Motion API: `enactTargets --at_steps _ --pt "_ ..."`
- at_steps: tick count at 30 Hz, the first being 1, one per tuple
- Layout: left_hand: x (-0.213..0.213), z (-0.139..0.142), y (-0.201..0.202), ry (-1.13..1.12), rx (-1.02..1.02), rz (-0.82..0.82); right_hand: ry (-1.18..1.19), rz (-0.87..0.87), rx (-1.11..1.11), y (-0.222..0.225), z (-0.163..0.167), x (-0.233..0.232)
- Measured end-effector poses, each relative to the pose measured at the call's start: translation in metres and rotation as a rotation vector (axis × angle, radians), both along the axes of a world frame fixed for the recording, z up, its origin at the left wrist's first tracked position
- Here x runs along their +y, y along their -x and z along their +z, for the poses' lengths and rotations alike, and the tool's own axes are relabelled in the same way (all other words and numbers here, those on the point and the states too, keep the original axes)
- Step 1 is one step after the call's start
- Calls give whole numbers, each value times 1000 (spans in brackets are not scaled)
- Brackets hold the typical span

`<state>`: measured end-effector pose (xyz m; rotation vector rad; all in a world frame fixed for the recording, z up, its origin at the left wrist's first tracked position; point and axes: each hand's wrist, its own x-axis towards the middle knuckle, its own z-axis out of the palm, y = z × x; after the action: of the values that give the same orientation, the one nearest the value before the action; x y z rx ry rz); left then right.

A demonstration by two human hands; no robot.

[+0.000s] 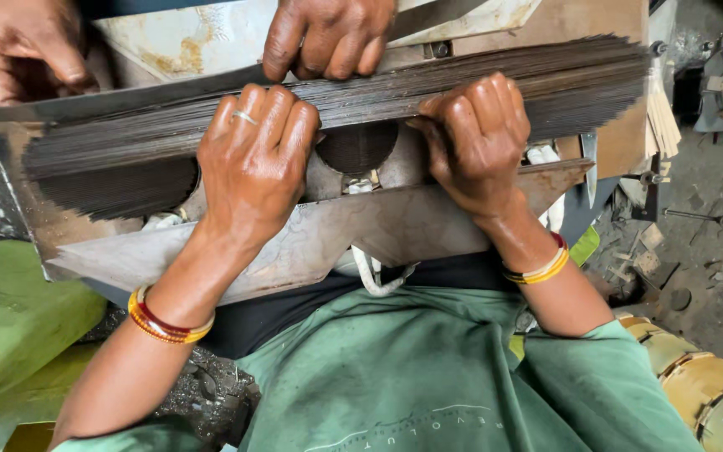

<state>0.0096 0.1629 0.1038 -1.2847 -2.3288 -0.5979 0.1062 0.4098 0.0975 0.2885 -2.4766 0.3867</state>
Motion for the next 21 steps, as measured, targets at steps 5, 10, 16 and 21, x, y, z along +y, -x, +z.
enactTargets --at_steps 5,10,16,21 --pt "0 7 0 -11 6 -29 33 32 -7 -3 7 1" --pt "3 6 -1 -35 79 -32 5 38 35 -2 9 0" --pt "2 1 -2 -1 60 -19 27 15 25 -4 3 -3" --pt "3 2 -3 -37 54 -30 47 14 -49 -2 2 -1"
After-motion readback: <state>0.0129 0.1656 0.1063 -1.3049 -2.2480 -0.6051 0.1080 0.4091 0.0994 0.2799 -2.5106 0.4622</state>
